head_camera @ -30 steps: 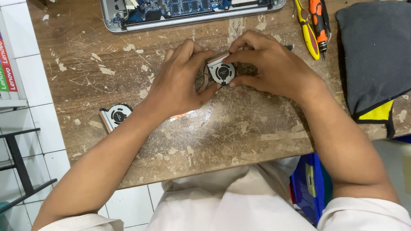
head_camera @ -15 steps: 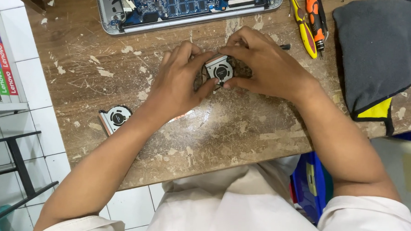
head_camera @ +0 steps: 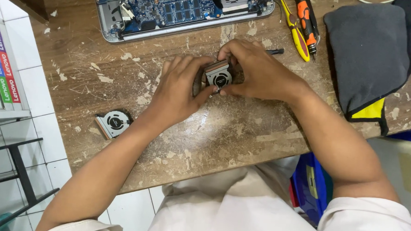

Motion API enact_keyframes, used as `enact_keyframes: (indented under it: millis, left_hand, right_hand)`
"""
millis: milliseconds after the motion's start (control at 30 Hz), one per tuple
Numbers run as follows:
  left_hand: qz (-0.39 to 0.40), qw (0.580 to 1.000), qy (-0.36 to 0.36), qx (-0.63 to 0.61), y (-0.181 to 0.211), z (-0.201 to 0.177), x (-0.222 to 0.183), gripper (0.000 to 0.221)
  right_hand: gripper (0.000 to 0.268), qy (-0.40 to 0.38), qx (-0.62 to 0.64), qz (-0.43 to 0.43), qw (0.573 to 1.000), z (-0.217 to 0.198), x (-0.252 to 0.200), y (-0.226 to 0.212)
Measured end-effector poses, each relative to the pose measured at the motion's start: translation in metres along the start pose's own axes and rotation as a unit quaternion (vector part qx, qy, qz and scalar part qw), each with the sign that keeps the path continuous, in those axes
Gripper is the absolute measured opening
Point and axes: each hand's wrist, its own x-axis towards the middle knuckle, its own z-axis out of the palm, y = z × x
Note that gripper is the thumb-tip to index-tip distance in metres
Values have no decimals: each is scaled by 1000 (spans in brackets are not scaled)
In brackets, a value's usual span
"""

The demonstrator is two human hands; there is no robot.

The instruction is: Disassembling a laptop cooling fan and heatsink assembly using a screwdriver

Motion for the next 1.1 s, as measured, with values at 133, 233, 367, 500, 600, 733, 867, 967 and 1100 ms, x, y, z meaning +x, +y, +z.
enact_keyframes:
  millis: [133,233,367,500,600,733,867,967,1100]
  left_hand:
    - [-6,999,5,-45,10,-9,1,58]
    - [10,997,34,-66,9,-9,-2,56]
    - [84,988,118,-47,11,-3,-5,41]
    - [154,974,162,23,13,-8,-8,33]
    - [172,965,181,75,-3,9,-14,23]
    - [199,952,201,117,-11,17,-14,9]
    - [215,946,203,129,-11,14,-9,9]
    - [214,949,201,119,-16,18,-9,11]
    - [240,955,150,88,-13,5,-7,20]
  right_hand:
    - [66,38,55,-64,996,4,-1,1]
    - [62,33,74,-73,994,7,-1,4]
    - [41,157,62,-284,944,17,4,22]
    - [31,218,37,-367,903,25,6,38]
    - [22,240,30,-403,883,22,8,32]
    - [18,252,-9,-411,876,20,8,33]
    - [19,245,-63,-392,884,19,8,36]
    - [19,229,-49,-376,896,18,11,36]
    - [46,138,22,-288,947,0,2,28]
